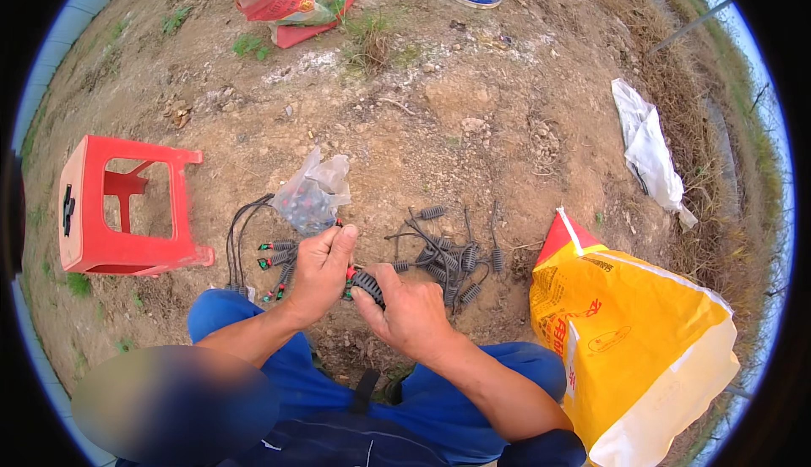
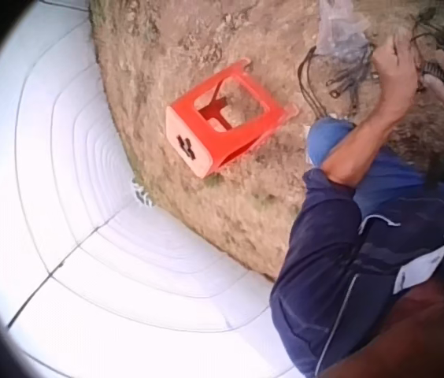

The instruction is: The person sits on the ground and assembles small electronic components by hand. They repeatedly pick up black ribbed connectors and small green circuit boards, then join them together. The person places the assembled units on the ground and continues the process with additional parts from a plastic bag.

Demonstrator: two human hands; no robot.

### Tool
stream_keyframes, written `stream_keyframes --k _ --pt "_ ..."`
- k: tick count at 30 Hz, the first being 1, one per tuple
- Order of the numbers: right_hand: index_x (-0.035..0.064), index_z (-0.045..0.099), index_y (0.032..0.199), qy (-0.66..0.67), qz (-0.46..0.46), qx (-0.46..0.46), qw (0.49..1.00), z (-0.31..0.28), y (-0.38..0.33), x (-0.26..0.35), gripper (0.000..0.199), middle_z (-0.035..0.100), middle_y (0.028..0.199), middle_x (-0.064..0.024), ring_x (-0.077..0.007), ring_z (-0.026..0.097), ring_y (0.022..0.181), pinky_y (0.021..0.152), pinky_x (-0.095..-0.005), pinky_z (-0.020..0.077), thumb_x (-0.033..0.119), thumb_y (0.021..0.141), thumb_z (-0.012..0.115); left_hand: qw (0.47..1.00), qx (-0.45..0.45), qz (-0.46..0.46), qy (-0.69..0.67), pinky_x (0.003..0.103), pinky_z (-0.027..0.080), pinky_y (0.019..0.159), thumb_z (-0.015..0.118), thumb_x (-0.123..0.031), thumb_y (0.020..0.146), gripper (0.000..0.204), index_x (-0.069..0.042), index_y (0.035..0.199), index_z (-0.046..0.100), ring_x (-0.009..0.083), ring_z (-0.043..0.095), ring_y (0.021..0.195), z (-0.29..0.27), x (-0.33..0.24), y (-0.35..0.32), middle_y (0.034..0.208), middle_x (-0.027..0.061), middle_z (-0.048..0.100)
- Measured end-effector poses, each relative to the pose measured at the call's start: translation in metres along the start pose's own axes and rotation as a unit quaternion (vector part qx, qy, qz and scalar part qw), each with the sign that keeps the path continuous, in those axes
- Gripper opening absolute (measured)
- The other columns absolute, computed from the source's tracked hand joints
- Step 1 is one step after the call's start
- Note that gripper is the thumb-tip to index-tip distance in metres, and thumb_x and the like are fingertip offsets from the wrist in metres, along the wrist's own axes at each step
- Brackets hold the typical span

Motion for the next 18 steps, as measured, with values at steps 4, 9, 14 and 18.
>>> stream_keyframes --k 4,9,14,18 --pt "0.0030 0.059 0.109 0.072 0.056 0.027 0.995 0.008 -0.003 -0.003 0.032 0.066 0.073 -0.0211 -0.0417 0.065 0.067 0.059 -0.0514 0.0489 0.029 0.091 0.066 1.000 -0.003 -0.025 -0.001 0.029 0.035 0.048 0.057 -0.026 0.103 0.044 -0.003 0.067 0.046 0.0053 0.036 0.056 -0.003 0.016 -0.006 0.057 -0.0013 0.042" --pt "0.0002 0.060 0.107 0.175 0.109 0.044 0.978 0.017 -0.004 -0.008 0.031 0.066 0.076 -0.0248 -0.0441 0.065 0.073 0.062 -0.0512 0.0483 0.028 0.094 0.063 0.999 -0.007 -0.036 0.017 0.030 0.033 0.050 0.055 -0.028 0.104 0.044 -0.003 0.068 0.047 0.0056 0.034 0.060 -0.004 0.014 -0.011 0.059 -0.0034 0.041" --pt "-0.0010 0.063 0.105 0.268 0.160 0.045 0.949 0.023 -0.006 -0.015 0.033 0.066 0.077 -0.0210 -0.0319 0.066 0.070 0.062 -0.0433 0.0487 0.031 0.095 0.063 0.999 -0.015 -0.036 0.018 0.029 0.032 0.050 0.056 -0.027 0.103 0.044 -0.003 0.068 0.046 0.0052 0.034 0.060 -0.003 0.015 -0.009 0.060 -0.0037 0.040" --pt "-0.0002 0.062 0.097 0.345 0.206 0.070 0.913 0.032 -0.005 -0.021 0.030 0.057 0.070 -0.0003 -0.0069 0.051 0.064 0.054 -0.0269 0.0425 0.030 0.098 0.061 0.999 -0.022 -0.024 0.014 0.030 0.031 0.049 0.056 -0.026 0.103 0.044 -0.003 0.068 0.045 0.0053 0.033 0.060 -0.003 0.017 -0.009 0.059 -0.0037 0.039"
Point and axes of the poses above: each hand's wrist, its own y-axis towards the middle knuckle, its own z-axis out of the palm, x = y × z, the point moved 4 cm from there along y, towards the middle knuckle
